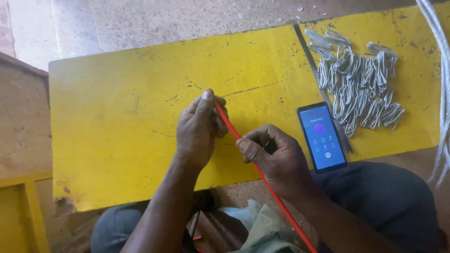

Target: The person sits on the floor and strips the red insulation from a wire using a knife. They then use a smartphone to make a call while holding the wire, and continue stripping the wire afterward.

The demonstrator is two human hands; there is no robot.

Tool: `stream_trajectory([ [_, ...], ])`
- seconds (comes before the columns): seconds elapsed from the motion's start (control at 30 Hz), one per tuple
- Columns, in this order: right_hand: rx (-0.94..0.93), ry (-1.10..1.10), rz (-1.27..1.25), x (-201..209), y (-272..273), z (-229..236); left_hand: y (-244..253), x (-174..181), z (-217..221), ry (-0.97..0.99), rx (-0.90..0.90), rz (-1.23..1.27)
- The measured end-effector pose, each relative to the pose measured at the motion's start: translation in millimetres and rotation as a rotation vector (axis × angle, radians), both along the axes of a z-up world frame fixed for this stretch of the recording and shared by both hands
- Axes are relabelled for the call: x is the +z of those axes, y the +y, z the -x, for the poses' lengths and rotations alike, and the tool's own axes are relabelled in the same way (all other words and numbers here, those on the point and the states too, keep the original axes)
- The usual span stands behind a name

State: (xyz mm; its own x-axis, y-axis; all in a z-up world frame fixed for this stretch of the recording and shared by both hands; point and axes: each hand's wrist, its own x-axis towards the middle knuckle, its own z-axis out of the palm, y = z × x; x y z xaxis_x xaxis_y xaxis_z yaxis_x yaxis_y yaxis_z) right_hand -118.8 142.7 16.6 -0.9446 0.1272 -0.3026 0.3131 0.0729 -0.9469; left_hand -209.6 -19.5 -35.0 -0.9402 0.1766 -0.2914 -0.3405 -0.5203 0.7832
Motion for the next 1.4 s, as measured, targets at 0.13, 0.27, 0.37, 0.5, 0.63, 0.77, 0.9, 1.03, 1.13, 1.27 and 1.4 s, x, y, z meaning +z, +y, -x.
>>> stream_trajectory([
  [0.13,0.073,-0.001,0.032,1.9,1.3,2.2,-4.0,-1.7,0.8,0.060,-0.005,0.009],
  [0.27,0.090,0.007,0.043,4.1,6.6,-0.7,-2.5,-4.7,-0.3,0.075,-0.017,0.015],
  [0.37,0.078,0.060,0.060,-1.8,8.4,-2.3,-0.1,-3.7,-2.6,0.063,-0.012,0.014],
  [0.5,0.086,0.084,0.066,5.0,6.3,-3.8,-2.9,-8.0,-2.4,0.059,-0.014,0.010],
  [0.63,0.056,-0.008,0.100,9.0,4.0,-0.7,-4.7,4.3,-3.3,0.145,-0.078,0.105],
  [0.77,0.034,-0.036,0.116,8.5,4.5,-1.1,-4.1,7.1,-5.2,0.191,-0.117,0.178],
  [0.9,0.040,-0.024,0.147,12.0,5.3,-1.6,-5.8,4.6,-5.1,0.155,-0.113,0.185],
  [1.03,0.046,-0.024,0.163,16.4,3.9,-2.5,-10.4,0.1,-5.7,0.150,-0.119,0.130],
  [1.13,0.050,-0.024,0.170,16.9,3.7,-1.0,-11.6,1.6,-4.9,0.130,-0.116,0.101],
  [1.27,0.048,-0.025,0.165,15.4,2.8,-0.4,-12.3,3.9,-5.9,0.147,-0.135,0.000],
  [1.4,0.060,-0.015,0.159,15.3,3.6,0.3,-15.2,-1.4,-4.7,0.172,-0.151,-0.039],
])
